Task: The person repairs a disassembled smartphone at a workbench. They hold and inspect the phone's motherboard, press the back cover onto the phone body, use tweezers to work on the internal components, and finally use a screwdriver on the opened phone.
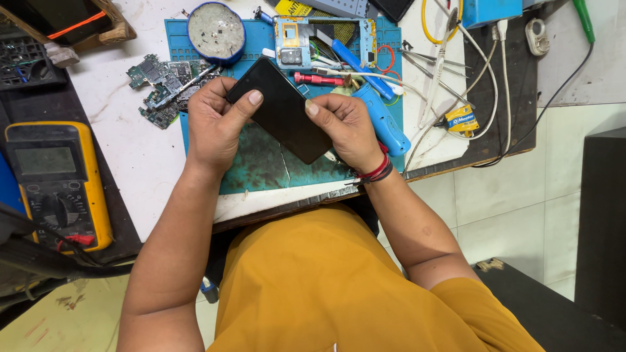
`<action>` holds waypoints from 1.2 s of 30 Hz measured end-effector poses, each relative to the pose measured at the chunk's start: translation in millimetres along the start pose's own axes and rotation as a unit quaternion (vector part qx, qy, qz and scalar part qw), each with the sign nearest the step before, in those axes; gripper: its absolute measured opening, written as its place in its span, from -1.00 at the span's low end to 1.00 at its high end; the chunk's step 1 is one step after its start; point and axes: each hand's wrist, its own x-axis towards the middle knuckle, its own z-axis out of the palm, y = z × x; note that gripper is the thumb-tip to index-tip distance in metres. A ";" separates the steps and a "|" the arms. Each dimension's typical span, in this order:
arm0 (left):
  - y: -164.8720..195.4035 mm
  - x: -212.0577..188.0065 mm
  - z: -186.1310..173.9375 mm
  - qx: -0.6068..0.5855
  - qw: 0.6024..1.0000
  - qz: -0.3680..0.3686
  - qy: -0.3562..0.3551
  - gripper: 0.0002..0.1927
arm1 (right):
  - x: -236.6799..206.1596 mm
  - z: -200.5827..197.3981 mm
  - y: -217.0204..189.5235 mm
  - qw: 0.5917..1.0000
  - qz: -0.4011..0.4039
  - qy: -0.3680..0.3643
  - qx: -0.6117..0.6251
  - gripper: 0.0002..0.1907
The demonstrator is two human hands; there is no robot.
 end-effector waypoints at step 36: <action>-0.2 -2.3 -1.1 0.008 1.000 0.002 -0.003 -0.88 | -1.6 0.5 3.0 1.000 -0.007 0.003 0.003 -0.79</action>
